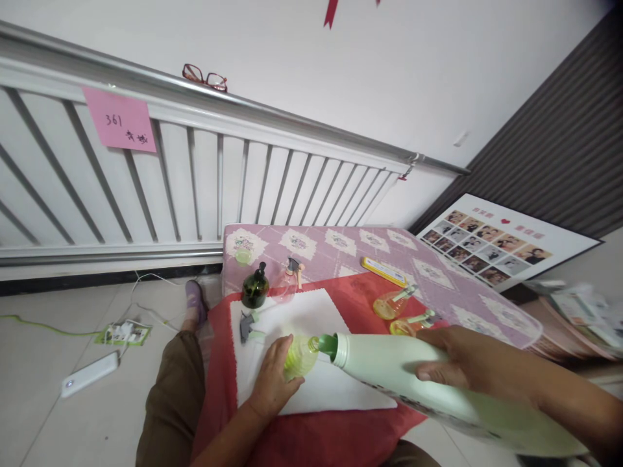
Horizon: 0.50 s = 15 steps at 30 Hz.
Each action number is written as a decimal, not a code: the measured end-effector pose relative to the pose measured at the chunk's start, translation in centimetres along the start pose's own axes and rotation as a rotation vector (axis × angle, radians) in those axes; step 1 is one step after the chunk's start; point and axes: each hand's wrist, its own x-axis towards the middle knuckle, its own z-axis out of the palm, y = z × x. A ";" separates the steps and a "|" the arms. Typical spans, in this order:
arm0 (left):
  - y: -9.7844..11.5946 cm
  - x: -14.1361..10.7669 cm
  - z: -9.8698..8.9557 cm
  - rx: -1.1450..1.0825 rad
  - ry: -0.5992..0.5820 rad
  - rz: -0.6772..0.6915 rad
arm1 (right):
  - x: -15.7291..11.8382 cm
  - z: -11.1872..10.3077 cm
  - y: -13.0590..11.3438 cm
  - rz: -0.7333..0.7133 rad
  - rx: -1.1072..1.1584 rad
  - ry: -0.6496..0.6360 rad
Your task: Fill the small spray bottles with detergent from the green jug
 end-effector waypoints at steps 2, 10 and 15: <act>0.0 0.0 0.0 -0.002 -0.006 -0.004 | 0.0 0.0 0.0 0.008 -0.007 0.000; 0.1 0.0 -0.1 -0.010 0.002 -0.005 | -0.2 -0.1 -0.3 0.048 -0.006 -0.006; 0.1 0.0 -0.1 -0.004 0.005 -0.002 | -0.2 0.1 -0.3 0.040 -0.012 0.038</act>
